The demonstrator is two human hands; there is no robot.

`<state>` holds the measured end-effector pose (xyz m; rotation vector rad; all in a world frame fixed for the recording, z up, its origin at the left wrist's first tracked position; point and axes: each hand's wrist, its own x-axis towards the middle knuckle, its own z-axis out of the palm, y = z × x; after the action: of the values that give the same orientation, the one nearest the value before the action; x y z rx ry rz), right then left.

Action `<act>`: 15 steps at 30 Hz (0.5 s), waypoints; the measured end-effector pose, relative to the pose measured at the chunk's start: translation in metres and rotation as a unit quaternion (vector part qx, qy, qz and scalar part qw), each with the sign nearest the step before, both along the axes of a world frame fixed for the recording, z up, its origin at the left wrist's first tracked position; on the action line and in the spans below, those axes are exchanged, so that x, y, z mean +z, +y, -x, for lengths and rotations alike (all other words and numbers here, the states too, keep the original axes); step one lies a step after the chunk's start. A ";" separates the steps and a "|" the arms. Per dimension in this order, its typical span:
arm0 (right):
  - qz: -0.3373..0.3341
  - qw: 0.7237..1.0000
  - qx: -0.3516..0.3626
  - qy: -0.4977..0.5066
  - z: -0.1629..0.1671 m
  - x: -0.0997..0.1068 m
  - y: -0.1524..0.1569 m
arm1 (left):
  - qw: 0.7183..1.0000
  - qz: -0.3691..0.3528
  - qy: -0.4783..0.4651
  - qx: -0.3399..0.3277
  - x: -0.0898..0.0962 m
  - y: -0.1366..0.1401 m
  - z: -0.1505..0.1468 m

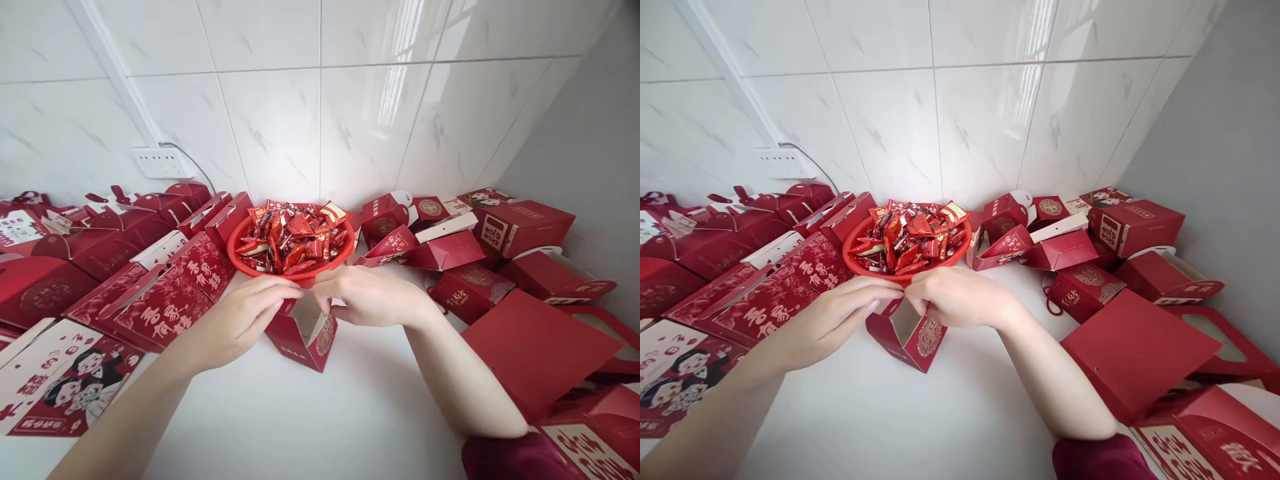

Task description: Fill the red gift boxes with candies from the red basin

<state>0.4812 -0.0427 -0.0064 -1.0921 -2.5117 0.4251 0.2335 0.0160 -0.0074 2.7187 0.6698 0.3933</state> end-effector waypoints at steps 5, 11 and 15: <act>0.045 0.991 -0.088 -0.090 0.001 -0.007 0.000 | 0.985 0.167 0.044 0.004 -0.009 0.008 -0.008; 0.087 0.980 -0.129 -0.121 -0.005 -0.014 0.005 | 0.980 0.118 0.155 -0.040 -0.018 0.009 -0.010; 0.130 0.982 -0.097 -0.093 -0.007 -0.008 0.004 | 0.980 0.070 0.168 -0.081 -0.031 0.012 -0.015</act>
<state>0.4881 -0.0391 -0.0146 -1.5255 -2.5244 0.6337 0.2487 0.0285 -0.0385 2.7001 0.5278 -0.1506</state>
